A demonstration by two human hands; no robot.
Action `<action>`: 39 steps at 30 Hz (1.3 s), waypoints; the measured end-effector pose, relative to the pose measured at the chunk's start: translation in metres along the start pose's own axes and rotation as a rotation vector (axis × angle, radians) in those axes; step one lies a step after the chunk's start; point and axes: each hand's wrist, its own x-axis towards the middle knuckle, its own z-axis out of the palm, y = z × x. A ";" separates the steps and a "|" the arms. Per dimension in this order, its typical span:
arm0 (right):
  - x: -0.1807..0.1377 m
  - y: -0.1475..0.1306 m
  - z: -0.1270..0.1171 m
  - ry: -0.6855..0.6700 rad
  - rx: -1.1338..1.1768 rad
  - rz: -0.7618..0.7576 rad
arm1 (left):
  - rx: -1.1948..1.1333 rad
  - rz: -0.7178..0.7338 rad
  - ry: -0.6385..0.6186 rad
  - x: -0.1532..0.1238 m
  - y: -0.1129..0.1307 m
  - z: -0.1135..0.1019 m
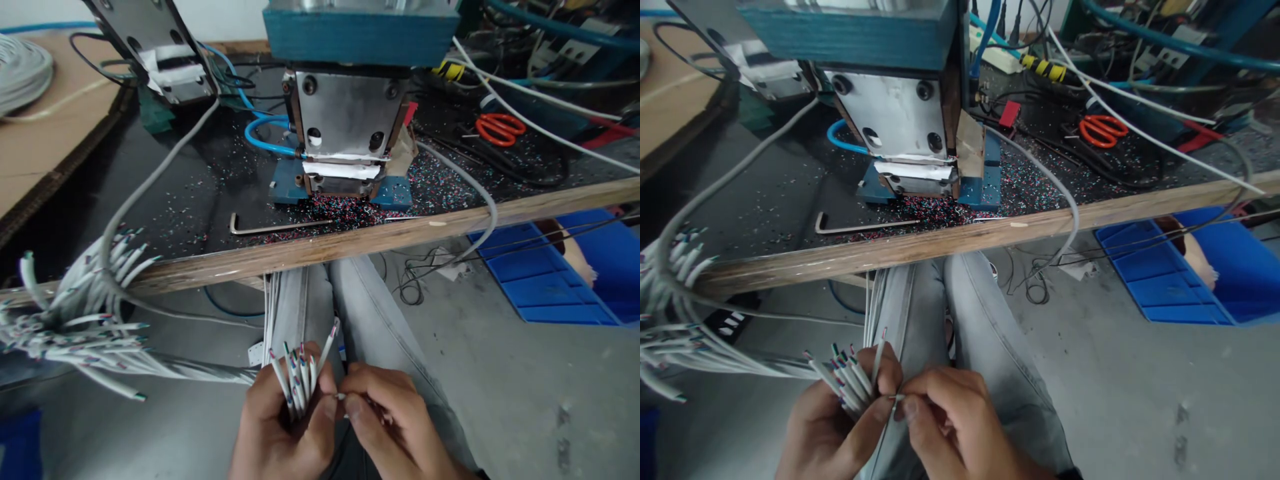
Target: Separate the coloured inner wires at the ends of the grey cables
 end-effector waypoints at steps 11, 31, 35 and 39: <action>0.003 0.010 0.007 -0.148 0.777 0.337 | 0.081 0.084 -0.086 0.000 -0.006 -0.004; 0.002 0.017 -0.001 -0.150 0.652 0.271 | -0.003 0.081 0.015 0.003 0.003 0.008; 0.005 0.010 -0.003 -0.119 0.482 0.233 | -0.061 -0.027 0.156 -0.002 0.014 0.021; 0.003 0.009 -0.005 -0.089 0.345 0.170 | -0.055 -0.141 0.141 0.000 0.019 0.018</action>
